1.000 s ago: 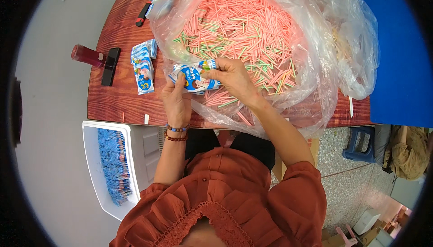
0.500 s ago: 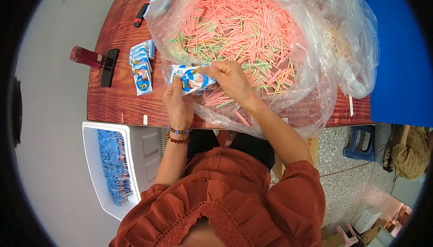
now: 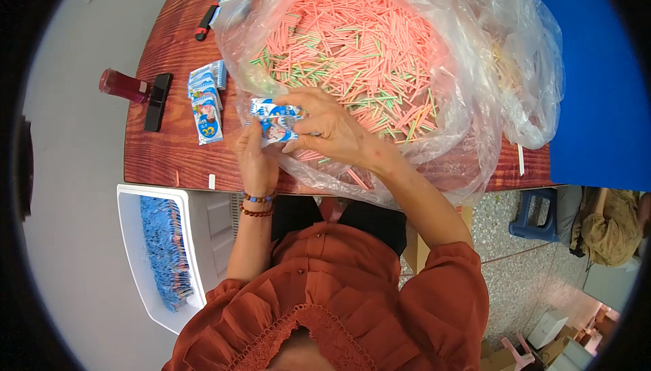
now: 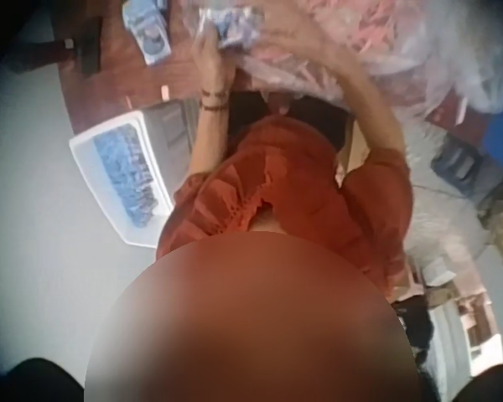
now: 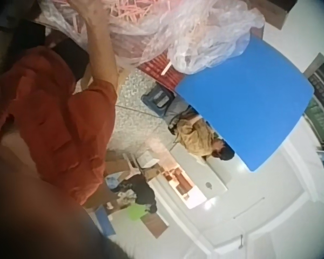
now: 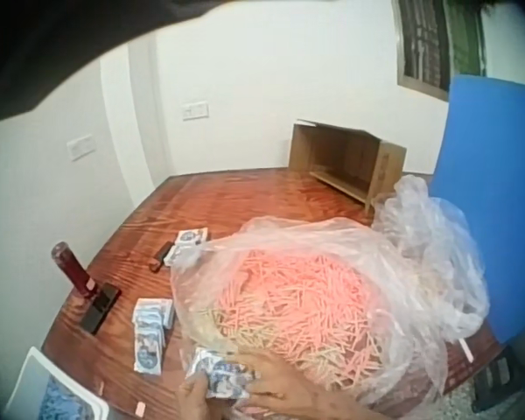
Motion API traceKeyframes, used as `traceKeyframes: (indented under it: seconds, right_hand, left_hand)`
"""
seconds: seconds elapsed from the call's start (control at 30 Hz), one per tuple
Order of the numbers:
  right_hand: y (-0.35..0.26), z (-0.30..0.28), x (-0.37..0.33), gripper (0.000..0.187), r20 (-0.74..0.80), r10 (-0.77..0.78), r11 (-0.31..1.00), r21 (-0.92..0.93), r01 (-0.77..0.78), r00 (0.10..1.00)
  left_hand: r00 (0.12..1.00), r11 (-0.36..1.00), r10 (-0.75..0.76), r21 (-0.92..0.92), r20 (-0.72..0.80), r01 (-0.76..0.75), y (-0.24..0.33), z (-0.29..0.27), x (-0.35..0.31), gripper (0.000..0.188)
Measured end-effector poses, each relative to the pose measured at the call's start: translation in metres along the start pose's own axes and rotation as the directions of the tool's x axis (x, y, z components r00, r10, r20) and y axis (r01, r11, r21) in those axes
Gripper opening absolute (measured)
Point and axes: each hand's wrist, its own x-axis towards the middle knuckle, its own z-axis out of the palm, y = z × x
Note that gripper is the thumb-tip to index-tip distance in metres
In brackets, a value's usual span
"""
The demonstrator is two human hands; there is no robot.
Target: Filling small blue and white packets with pink and green shredded decorative paper.
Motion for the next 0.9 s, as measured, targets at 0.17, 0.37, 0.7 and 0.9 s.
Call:
traceKeyframes:
  seconds: [0.17,0.37,0.7,0.9]
  right_hand:
    - [0.023,-0.053,0.016,0.017,-0.048,0.472,0.872,0.176,-0.458,0.880]
    - [0.086,-0.095,0.044,0.016,0.134,0.541,0.505,-0.841,-0.193,0.831]
    - [0.109,-0.089,0.033,0.019,0.182,0.439,0.467,-0.883,-0.050,0.880]
    - [0.097,-0.089,0.029,0.024,0.160,0.520,0.539,-0.824,-0.177,0.839]
  left_hand:
    - [0.999,0.999,0.033,0.028,-0.033,-0.032,0.011,-0.012,0.002,0.026]
    - [1.000,1.000,0.001,-0.003,-0.031,-0.001,0.011,-0.005,0.000,0.025]
    - [1.000,0.999,0.009,-0.037,-0.014,-0.009,0.013,-0.017,0.003,0.025]
    - [0.999,1.000,-0.004,-0.008,-0.036,0.004,0.013,-0.013,0.003,0.025]
